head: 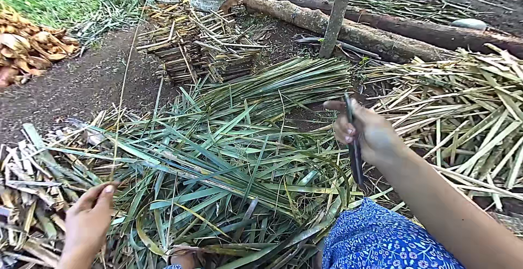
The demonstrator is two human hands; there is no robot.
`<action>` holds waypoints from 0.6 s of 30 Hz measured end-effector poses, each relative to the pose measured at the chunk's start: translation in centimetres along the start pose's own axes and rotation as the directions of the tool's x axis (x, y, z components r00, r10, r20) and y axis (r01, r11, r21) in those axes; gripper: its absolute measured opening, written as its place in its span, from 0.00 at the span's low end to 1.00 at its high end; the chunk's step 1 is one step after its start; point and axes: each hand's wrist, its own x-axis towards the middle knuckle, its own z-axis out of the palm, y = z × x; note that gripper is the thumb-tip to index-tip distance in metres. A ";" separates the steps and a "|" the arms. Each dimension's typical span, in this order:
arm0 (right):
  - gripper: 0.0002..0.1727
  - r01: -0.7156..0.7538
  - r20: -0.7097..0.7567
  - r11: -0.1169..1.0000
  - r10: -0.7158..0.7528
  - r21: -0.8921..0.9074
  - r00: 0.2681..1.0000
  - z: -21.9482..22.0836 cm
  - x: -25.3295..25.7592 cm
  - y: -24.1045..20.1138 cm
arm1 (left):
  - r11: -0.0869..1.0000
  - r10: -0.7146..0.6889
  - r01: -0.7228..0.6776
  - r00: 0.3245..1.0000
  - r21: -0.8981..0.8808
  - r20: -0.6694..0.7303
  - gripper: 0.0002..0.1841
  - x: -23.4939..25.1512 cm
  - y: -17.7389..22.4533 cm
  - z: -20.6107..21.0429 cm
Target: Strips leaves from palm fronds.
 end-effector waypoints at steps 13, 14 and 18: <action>0.27 -0.251 0.746 0.885 0.465 -0.391 0.477 9.8 -4.4 3.4 | 0.707 0.136 -0.066 0.990 -0.704 0.044 0.10 -6.5 14.2 8.4; 0.30 -0.280 0.756 0.898 0.438 -0.340 0.487 10.3 -4.5 3.7 | 0.684 0.144 -0.054 0.988 -0.727 0.061 0.10 -7.1 14.8 8.8; 0.32 -0.342 0.728 0.938 0.272 -0.054 0.629 11.9 -4.4 4.6 | 0.636 0.186 -0.002 0.971 -0.772 0.151 0.09 -9.1 16.4 10.2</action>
